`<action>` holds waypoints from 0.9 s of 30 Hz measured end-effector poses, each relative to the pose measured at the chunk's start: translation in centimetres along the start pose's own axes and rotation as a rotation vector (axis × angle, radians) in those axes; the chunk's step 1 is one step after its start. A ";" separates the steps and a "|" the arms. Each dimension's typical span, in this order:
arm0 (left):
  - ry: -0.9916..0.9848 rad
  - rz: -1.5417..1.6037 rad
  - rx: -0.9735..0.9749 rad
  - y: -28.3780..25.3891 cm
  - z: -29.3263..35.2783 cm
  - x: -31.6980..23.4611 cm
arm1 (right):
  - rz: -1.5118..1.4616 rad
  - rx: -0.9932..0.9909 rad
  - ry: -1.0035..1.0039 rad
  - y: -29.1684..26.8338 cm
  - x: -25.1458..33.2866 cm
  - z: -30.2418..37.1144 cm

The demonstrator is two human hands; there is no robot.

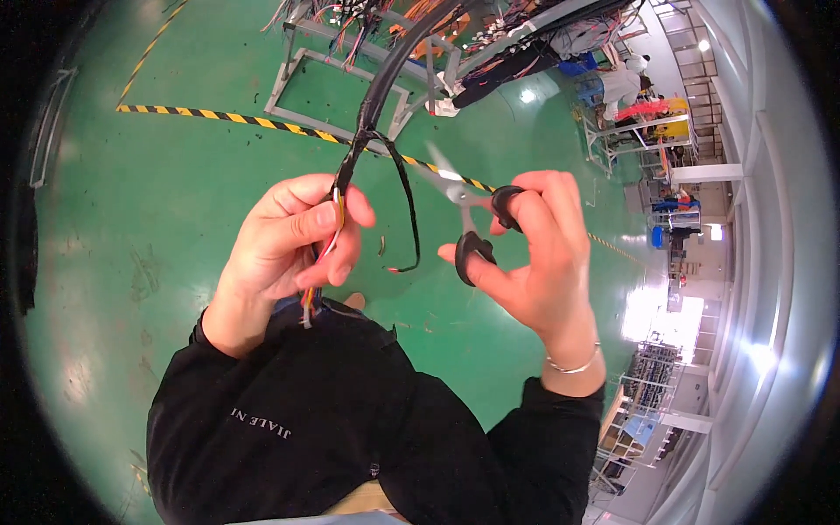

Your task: Measure and cut individual wires within a larger cable harness using a metal ruler and scissors.

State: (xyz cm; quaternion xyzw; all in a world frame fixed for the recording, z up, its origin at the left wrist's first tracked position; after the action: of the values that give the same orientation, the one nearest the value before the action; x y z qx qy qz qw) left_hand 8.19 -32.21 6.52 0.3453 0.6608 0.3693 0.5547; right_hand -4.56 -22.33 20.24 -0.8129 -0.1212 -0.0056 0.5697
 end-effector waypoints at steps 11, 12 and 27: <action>0.231 -0.541 -0.371 3.0 1.8 -4.7 | 0.433 0.377 -0.443 -4.1 5.0 -6.2; 0.237 -0.540 -0.370 3.2 1.9 -5.0 | 0.452 0.387 -0.459 -4.4 5.2 -6.5; 0.277 -0.976 -0.315 5.4 1.8 -7.2 | 0.581 0.576 -0.603 -5.3 5.4 -7.9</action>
State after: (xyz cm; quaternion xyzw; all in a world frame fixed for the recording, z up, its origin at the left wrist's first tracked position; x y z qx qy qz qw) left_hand 11.27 -35.59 14.45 -0.1418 0.7483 0.2054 0.6146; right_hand 0.58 -26.98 28.69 -0.5883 -0.0456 0.4217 0.6885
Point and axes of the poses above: each hand's wrist, its own z-axis away from the middle knuckle, its own y-axis out of the palm, x = y × z, the point moved 6 cm from there along -z, towards the middle knuckle, and after that the axes turned 15 degrees about -y, right-handed, at the moved point
